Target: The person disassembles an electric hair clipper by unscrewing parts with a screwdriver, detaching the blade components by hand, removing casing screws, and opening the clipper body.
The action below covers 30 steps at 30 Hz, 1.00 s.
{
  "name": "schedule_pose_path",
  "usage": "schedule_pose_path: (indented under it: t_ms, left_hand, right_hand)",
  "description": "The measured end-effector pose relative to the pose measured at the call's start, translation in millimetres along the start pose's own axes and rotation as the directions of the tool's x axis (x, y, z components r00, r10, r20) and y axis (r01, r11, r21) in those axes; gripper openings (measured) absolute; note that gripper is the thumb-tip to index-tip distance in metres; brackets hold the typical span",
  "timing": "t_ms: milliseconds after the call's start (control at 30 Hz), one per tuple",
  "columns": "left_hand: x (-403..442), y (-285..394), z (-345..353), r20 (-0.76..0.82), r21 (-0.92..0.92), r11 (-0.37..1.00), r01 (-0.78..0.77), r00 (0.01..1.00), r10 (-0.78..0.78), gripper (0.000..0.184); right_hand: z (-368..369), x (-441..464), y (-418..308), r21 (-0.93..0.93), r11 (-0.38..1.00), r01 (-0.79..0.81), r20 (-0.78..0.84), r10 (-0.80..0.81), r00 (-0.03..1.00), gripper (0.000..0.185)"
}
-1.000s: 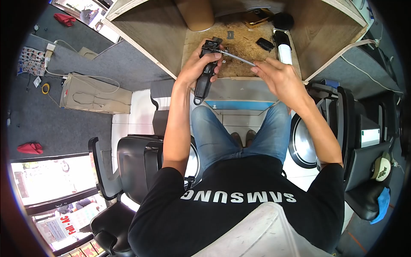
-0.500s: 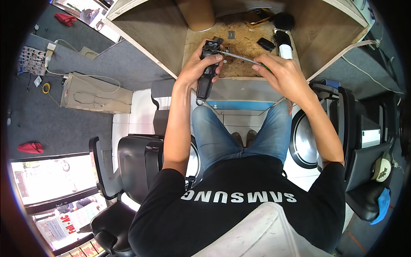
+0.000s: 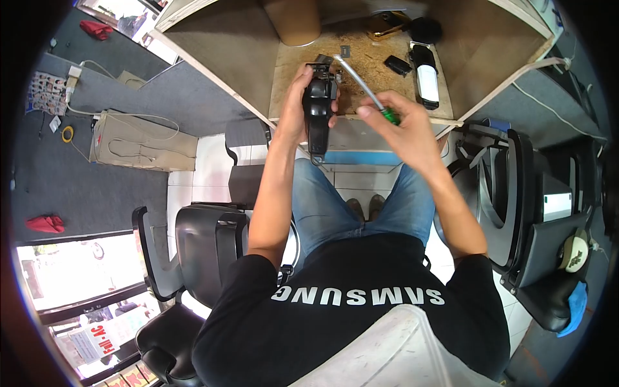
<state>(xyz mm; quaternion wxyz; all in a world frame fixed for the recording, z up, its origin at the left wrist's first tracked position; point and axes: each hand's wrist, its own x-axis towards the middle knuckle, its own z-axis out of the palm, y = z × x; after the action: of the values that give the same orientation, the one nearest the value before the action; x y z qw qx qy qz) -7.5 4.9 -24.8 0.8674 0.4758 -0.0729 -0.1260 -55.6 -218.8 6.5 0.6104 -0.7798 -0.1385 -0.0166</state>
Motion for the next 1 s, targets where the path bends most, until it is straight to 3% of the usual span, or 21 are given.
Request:
schedule_pose_path:
  t_ms: [33,100,133,167,200,400,500,533,600,700,767,867,1000]
  left_hand:
    - [-4.2,-5.6,6.8,-0.011,-0.042,0.999,0.015,1.0,-0.015,0.039]
    - [-16.0,-11.0,26.6,-0.076,0.09,0.996,-0.024,0.997,0.031,0.04]
    - [-20.9,-13.2,35.2,-0.109,0.156,0.987,-0.046,0.992,0.064,0.041]
    - [-24.2,-18.6,38.1,-0.18,0.169,0.983,-0.071,0.978,0.102,0.064]
    - [-28.4,-17.4,39.3,-0.191,0.175,0.982,-0.071,0.976,0.105,0.064]
    - [-42.7,-12.9,52.9,-0.24,0.181,0.981,-0.062,0.965,0.105,0.064]
    - [-49.1,-7.6,57.9,-0.204,0.204,0.978,-0.052,0.974,0.095,0.066]
    - [-52.3,-4.8,58.5,-0.187,0.209,0.977,-0.042,0.979,0.082,0.068]
    - [-56.5,-0.1,64.8,-0.181,0.224,0.974,-0.02,0.981,0.062,0.07]
    - [-60.8,7.1,76.3,-0.234,0.238,0.971,-0.005,0.97,0.062,0.073]
    - [-60.8,8.1,80.1,-0.269,0.229,0.973,-0.002,0.961,0.065,0.075]
    - [-64.3,8.0,66.6,-0.146,0.221,0.975,0.013,0.989,0.02,0.058]
    - [-65.3,4.0,75.4,-0.146,0.233,0.967,-0.1,0.98,0.137,0.034]
  right_hand:
    - [11.7,-1.3,-1.5,0.056,0.998,0.029,-0.046,-0.027,0.999,0.029]
    - [28.8,-0.1,7.4,0.196,0.976,0.093,-0.097,-0.075,0.992,0.026]
    - [28.2,-1.2,-1.6,0.253,0.967,-0.002,-0.061,0.018,0.998,0.025]
    - [25.1,-4.3,-15.4,0.305,0.947,-0.098,-0.018,0.109,0.994,0.023]
    - [24.0,-6.3,-23.8,0.351,0.916,-0.194,0.03,0.196,0.98,0.022]
    - [28.8,-15.1,-23.4,0.395,0.913,-0.098,0.014,0.1,0.995,0.016]
    - [26.0,-15.6,-17.1,0.243,0.966,0.09,-0.002,-0.092,0.996,0.017]
    - [24.2,-13.8,-11.7,0.114,0.971,0.209,-0.026,-0.207,0.978,0.018]
    - [18.6,-6.2,-0.3,-0.152,0.893,0.423,-0.029,-0.431,0.902,0.019]
    - [13.1,0.4,1.7,-0.337,0.743,0.579,-0.007,-0.616,0.787,0.022]
    - [14.6,-0.7,-1.0,-0.301,0.76,0.576,-0.024,-0.61,0.792,0.021]
    - [14.7,-6.0,-5.3,-0.207,0.833,0.514,-0.038,-0.531,0.846,0.021]
    - [11.7,-12.9,-13.4,-0.085,0.938,0.336,0.043,-0.334,0.942,0.022]
